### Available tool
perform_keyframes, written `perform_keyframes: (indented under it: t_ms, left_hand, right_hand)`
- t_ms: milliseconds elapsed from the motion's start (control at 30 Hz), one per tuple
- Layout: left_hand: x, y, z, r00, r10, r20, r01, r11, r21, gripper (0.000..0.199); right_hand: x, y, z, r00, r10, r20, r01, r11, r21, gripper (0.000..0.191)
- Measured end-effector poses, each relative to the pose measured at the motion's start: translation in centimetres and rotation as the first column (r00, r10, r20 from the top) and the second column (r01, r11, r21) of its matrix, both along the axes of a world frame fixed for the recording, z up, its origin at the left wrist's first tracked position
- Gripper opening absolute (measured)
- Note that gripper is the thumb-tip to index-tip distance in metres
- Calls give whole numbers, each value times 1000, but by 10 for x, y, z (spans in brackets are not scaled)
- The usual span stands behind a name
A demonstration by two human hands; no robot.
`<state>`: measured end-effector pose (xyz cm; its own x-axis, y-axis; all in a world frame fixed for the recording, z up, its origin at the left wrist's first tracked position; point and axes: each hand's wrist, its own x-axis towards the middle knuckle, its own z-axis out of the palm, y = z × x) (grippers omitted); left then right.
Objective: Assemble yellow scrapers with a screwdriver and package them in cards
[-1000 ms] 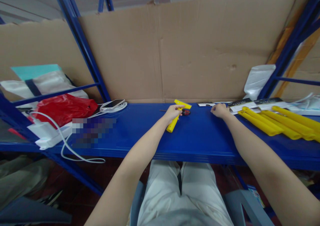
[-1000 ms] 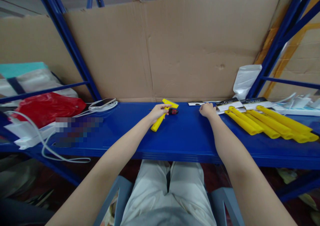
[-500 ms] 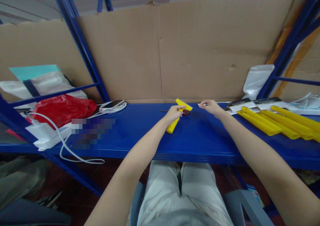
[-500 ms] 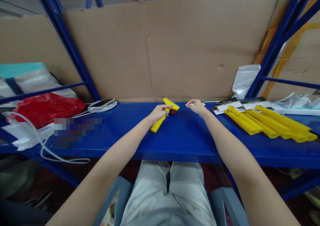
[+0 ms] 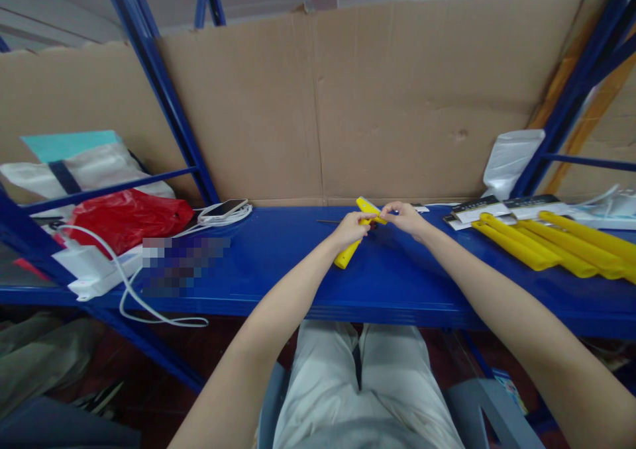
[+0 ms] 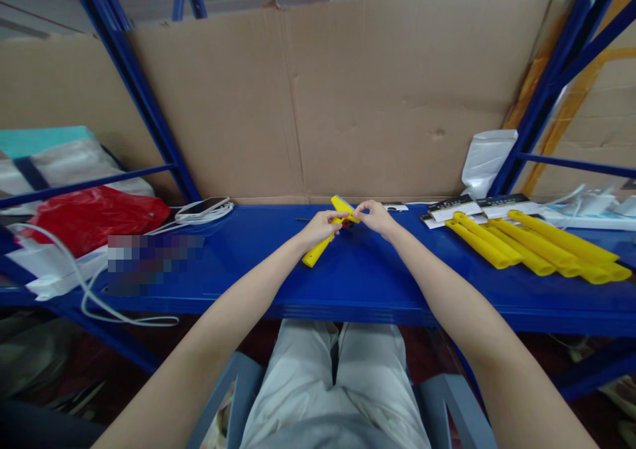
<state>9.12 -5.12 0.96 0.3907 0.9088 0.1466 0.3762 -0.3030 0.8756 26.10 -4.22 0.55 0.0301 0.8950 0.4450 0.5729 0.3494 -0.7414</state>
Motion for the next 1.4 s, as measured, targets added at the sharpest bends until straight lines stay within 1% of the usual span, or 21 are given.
perform_keyframes:
  t_ms: [300,467,633,867,1067,1167,1267,1333,1400]
  left_hand:
    - [-1,2,-2,1000,-24,11,23,1000,12,50]
    - [0,1,-1,1000,-21,3,21,1000,18,50]
    - [-1,0,-1,1000,-22,19,22,1000,8,48]
    - [0,-2,1,999,-19,37,19,1000,-6,49]
    - [-1,-1,2,999,-23,37,22,1000,7,49]
    - [-1,-1,1,999,-26,43,25,999,20,49]
    - [-1,-2,2,999,-18,50,16,999,44,48]
    - [-2,-3,4,998,-8,61,5,998,58,48]
    - [-2,-4,6,998,7,70,-11,998,64,48]
  right_hand:
    - [-4,-3,0,999,-34,3,34,999,-19,9]
    - [-7,-5,1,999,-49,5,49,997,-63,9]
    - [-9,-3,0,995,-45,-85,40,998,-54,6]
    - [-9,2,-4,979,-9,-202,-1,999,-52,14]
    - [-9,3,-4,958,22,-285,-51,994,-96,16]
    - [-11,2,-3,951,21,-310,-58,992,-108,15]
    - [-14,-1,-2,949,-11,-317,-38,988,-147,14]
    - [-13,-3,0,953,-42,-302,-10,986,-169,14]
    - [-10,-3,1,960,-46,-275,-4,984,-177,13]
